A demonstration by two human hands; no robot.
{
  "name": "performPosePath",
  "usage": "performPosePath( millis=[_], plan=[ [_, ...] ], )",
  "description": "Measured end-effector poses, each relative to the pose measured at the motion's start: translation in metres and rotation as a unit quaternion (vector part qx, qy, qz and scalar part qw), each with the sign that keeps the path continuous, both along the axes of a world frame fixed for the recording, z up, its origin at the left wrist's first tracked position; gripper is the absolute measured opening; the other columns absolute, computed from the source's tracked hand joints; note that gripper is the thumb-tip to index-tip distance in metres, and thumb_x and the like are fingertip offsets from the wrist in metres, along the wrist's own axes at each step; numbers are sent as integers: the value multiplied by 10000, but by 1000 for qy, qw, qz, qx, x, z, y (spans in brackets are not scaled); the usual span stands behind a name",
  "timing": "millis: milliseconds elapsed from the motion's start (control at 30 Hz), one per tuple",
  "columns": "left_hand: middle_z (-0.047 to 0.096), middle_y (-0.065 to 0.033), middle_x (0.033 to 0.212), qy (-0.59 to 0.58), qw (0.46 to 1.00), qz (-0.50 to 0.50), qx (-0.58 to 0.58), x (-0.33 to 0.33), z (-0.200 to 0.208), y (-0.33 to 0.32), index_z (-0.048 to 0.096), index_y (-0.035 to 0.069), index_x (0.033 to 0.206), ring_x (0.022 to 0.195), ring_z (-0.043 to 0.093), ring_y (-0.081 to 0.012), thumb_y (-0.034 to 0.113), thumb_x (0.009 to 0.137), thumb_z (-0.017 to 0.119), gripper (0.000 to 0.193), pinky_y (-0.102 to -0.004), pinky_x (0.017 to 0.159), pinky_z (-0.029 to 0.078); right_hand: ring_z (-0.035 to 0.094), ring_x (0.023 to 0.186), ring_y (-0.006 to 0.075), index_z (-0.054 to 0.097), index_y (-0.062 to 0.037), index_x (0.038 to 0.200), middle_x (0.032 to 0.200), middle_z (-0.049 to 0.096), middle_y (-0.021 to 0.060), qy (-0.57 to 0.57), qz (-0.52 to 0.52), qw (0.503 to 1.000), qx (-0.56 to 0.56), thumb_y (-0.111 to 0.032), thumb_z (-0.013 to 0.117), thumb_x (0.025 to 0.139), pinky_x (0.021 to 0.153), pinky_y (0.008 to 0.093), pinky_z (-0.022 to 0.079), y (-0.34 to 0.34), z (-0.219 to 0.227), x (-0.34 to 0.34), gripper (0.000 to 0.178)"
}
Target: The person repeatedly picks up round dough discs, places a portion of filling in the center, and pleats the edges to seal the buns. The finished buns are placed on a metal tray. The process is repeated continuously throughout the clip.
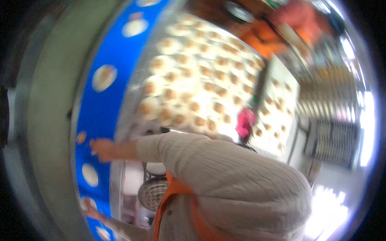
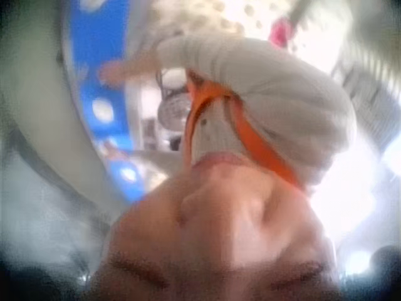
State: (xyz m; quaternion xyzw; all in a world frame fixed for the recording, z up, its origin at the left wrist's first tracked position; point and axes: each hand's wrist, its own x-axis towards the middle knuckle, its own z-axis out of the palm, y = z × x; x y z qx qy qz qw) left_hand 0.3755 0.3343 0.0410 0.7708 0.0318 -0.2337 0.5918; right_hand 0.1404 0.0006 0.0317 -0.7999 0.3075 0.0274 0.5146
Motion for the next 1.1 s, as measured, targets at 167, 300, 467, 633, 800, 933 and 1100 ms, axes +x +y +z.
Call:
performPosePath(
  millis=[167, 300, 467, 633, 800, 933, 1100],
  plan=[
    [654, -156, 1139, -87, 974, -203, 42, -128, 30, -174, 632, -46, 1164, 1024, 628, -257, 184, 877, 701, 374, -365, 920, 512, 684, 918, 310, 506, 30, 1227, 970, 676, 185, -38, -184, 974, 124, -124, 751, 729, 760, 407, 562, -77, 50, -162, 576],
    [595, -107, 1219, 25, 865, -498, -56, -311, 25, -323, 540, -31, 1286, 1066, 597, -192, 131, 894, 681, 447, -332, 937, 493, 675, 1037, 255, 537, 27, 1291, 1136, 679, 222, -140, -474, 862, 117, -216, 739, 858, 898, 361, 544, -126, 65, -424, 536],
    [638, -83, 1156, 303, 658, -660, -201, -589, 29, -428, 642, -4, 1190, 1040, 619, -173, 164, 948, 595, 298, -334, 896, 521, 694, 828, 249, 471, 79, 1262, 991, 710, 153, -76, -686, 704, -168, -87, 615, 873, 752, 329, 569, -131, 42, -739, 447],
    [663, -97, 990, 423, 650, -592, -218, -839, 22, -494, 411, -14, 1330, 892, 648, -184, 111, 694, 813, 764, -370, 787, 534, 673, 796, 229, 618, -67, 1040, 953, 701, 110, 354, -272, 766, -463, -173, 656, 897, 705, 310, 558, -162, -26, -937, 182],
    [654, -234, 991, 57, 702, -706, -80, -979, -1, -538, 572, 12, 1135, 907, 647, -366, 256, 614, 772, 609, -434, 854, 497, 642, 1008, 387, 585, -63, 1305, 1113, 677, 201, 262, -575, 725, -275, -370, 596, 943, 862, 439, 514, -146, -47, -973, 475],
    [648, -213, 1000, -159, 669, -720, -93, -980, -14, -552, 654, 35, 1039, 941, 631, -366, 239, 622, 752, 475, -479, 832, 486, 593, 1108, 421, 574, -27, 1312, 1232, 601, 267, 291, -543, 653, -441, -383, 599, 957, 937, 462, 483, -161, -6, -925, 503],
    [593, -216, 1104, -199, 741, -585, -264, -827, -9, -556, 608, 23, 1103, 1064, 558, -366, 146, 705, 734, 436, -440, 926, 438, 639, 1063, 260, 585, -31, 1290, 1204, 646, 189, 90, -523, 751, -393, -198, 619, 968, 854, 363, 527, -215, 33, -775, 364]
  ],
)
